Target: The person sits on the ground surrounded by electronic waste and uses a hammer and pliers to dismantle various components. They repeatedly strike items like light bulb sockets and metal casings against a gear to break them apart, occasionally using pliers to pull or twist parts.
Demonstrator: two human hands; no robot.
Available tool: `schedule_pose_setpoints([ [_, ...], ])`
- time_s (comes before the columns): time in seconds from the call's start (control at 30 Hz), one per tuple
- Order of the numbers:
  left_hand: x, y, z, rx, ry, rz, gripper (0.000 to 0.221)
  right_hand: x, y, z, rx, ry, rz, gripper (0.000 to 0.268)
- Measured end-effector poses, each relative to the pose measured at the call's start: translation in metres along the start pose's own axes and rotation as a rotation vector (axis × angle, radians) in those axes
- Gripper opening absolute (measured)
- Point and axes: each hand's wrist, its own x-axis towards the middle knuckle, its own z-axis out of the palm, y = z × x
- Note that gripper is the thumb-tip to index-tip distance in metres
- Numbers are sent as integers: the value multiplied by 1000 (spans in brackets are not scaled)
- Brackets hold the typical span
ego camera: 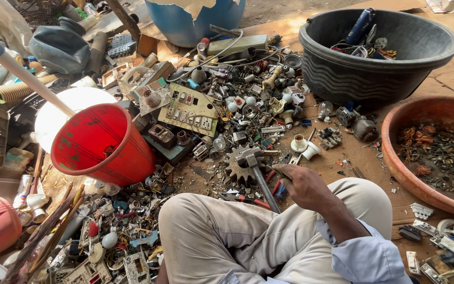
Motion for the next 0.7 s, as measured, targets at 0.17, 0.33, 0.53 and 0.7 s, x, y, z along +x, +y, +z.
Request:
schedule_pose_setpoints([
  [0.17,2,1,-1,-21,-18,-1,27,1,5,0,25,7,-14,42],
  [0.33,-3,2,-3,-63,-31,-6,29,5,4,4,-3,-22,9,41],
  [0.53,3,-7,3,-142,-57,15,32,4,10,7,5,-8,-2,41],
  [0.7,2,5,-2,-394,-177,171,34,12,19,16,-14,-37,0,43],
])
